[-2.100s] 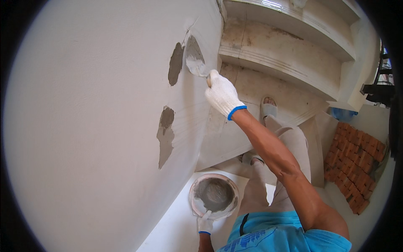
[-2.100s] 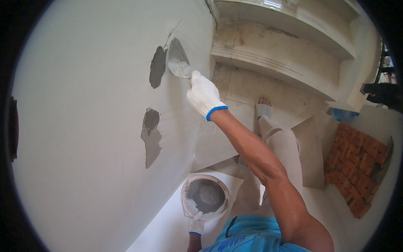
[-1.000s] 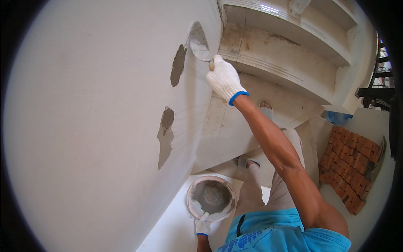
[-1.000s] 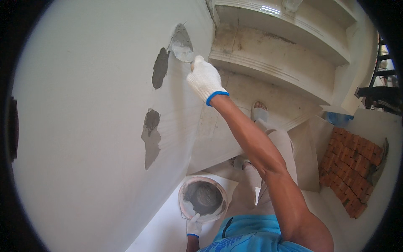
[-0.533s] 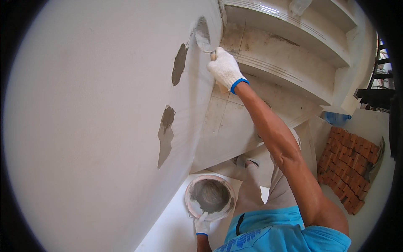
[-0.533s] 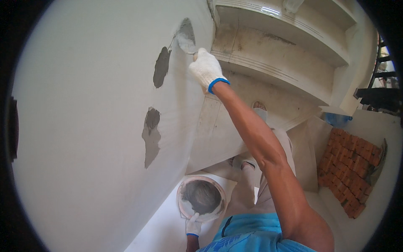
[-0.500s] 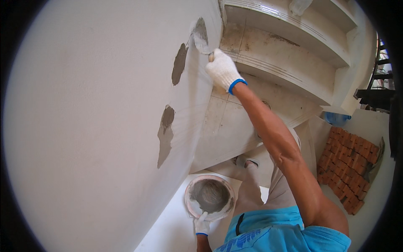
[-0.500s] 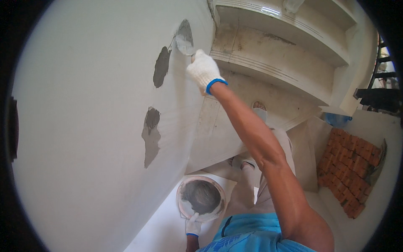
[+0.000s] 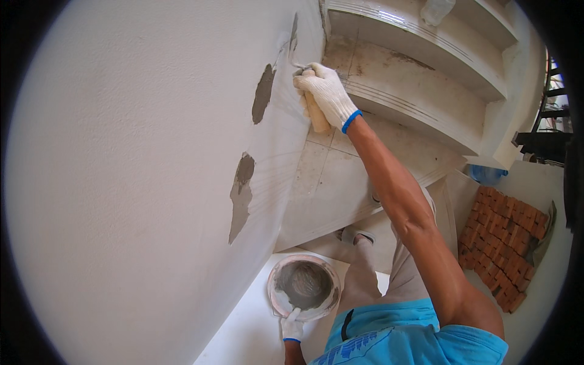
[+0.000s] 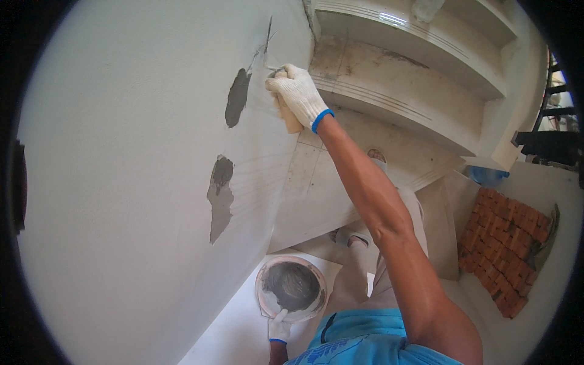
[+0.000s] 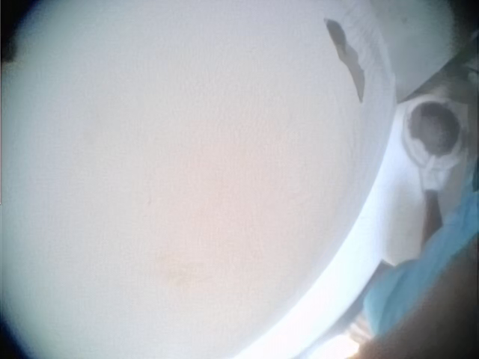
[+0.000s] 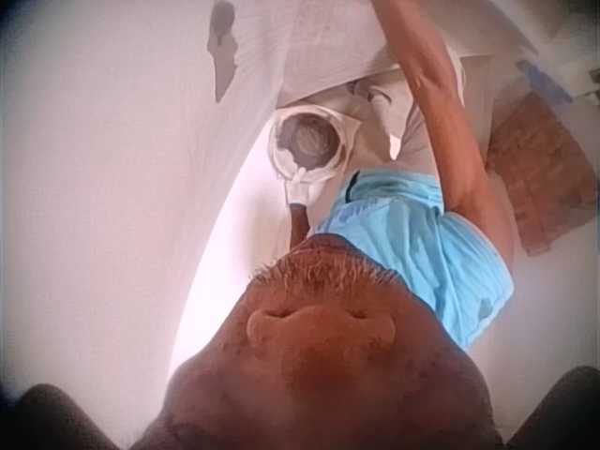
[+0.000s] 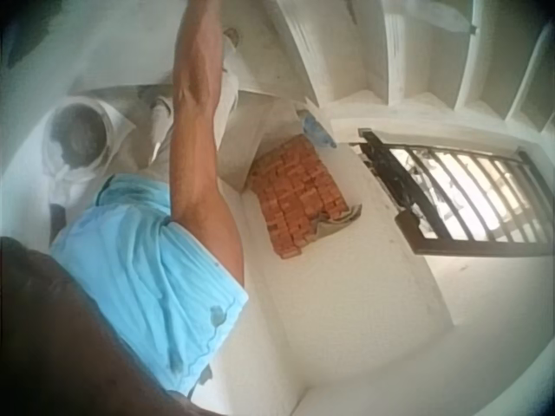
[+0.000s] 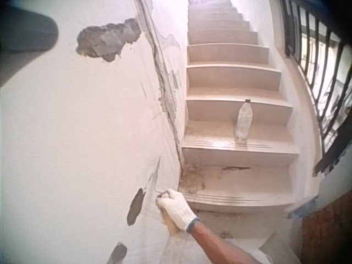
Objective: The person applies plaster to a wall using a trowel, smoothing the surface to fill gaps and create an even finish. The person repeatedly scoops plaster from a bucket and spreads it across the wall area.
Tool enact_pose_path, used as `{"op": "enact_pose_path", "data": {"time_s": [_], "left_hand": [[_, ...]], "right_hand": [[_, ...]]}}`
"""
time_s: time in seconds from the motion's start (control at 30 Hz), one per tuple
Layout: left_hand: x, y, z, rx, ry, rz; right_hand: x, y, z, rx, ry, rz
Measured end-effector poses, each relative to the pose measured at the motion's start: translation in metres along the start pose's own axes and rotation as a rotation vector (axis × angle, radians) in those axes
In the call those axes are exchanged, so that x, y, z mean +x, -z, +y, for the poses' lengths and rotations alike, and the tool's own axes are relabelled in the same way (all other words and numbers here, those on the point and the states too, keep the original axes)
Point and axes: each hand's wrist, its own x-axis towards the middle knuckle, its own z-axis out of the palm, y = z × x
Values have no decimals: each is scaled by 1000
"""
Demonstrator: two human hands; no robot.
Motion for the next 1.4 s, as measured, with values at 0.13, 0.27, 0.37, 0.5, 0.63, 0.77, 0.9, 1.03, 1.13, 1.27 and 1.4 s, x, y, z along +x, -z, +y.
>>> {"op": "enact_pose_path", "data": {"time_s": [0.13,0.27,0.37,0.5,0.63,0.77,0.9,1.03,1.13,1.27,1.4], "left_hand": [[7,22,-12,328,-76,14],[4,3,-10,-53,-38,-16],[2,2,-6,38,-51,-43],[7,7,-10,54,-57,-25],[8,7,-10,72,9,-3],[7,10,-12,52,-48,-19],[-3,-5,-3,-59,-20,-31],[-4,-8,2,-15,-16,-54],[-2,-5,2,184,-30,-47],[0,15,-8,454,-176,-127],[-5,-6,-2,-19,-3,-14]], "right_hand": [[10,5,16,-16,-94,-23],[-6,1,7,167,-13,-9],[1,2,9,28,-69,-102],[3,6,4,53,-93,-53],[2,5,4,21,-133,-61],[8,13,8,-60,-141,-16],[9,2,14,-136,-21,6],[7,-18,56,-527,149,128],[-26,-31,77,-669,137,147],[-52,-28,62,-623,55,103],[-49,-31,54,-539,97,90]]}}
